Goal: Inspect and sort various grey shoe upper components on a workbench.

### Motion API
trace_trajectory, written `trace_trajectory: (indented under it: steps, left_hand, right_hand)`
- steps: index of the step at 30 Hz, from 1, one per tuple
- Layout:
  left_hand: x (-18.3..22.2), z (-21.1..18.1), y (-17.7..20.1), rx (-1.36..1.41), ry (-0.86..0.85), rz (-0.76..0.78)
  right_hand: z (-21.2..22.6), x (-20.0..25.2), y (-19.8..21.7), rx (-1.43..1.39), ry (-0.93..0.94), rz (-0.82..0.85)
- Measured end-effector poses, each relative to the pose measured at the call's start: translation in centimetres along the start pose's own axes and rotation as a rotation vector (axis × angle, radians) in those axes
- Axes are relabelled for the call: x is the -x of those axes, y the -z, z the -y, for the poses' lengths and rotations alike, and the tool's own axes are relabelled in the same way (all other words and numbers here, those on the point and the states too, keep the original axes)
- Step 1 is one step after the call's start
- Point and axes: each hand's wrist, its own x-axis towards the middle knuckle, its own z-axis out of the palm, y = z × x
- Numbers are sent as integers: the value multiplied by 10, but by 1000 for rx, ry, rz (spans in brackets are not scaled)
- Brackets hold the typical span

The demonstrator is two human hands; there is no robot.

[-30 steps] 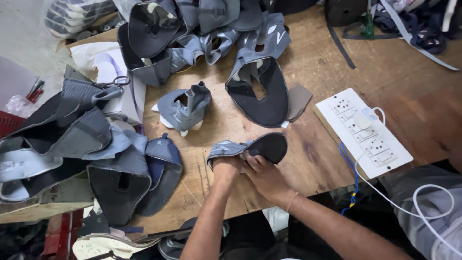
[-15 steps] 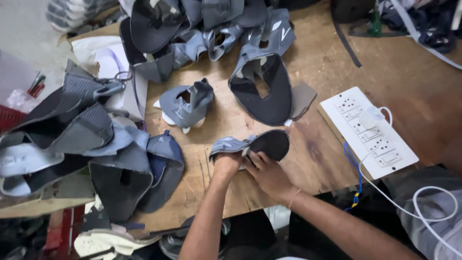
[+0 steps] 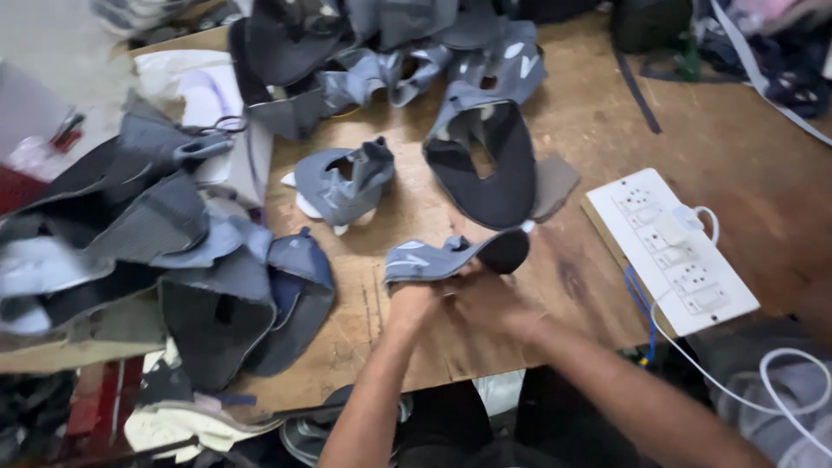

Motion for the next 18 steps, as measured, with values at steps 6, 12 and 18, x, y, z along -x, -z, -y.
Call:
trace_trajectory:
  steps: [6,12,18]
  left_hand:
    - [11,-27,-22,-231,35,51]
    - [34,-2,-93,-408,-15,86]
    - [52,0,-92,-359,-40,259]
  right_hand:
    - [-36,-21,47,-540,-335,119]
    - [-40,-55,44,-490,-189,21]
    - [-56,-49,41,-541,-131,263]
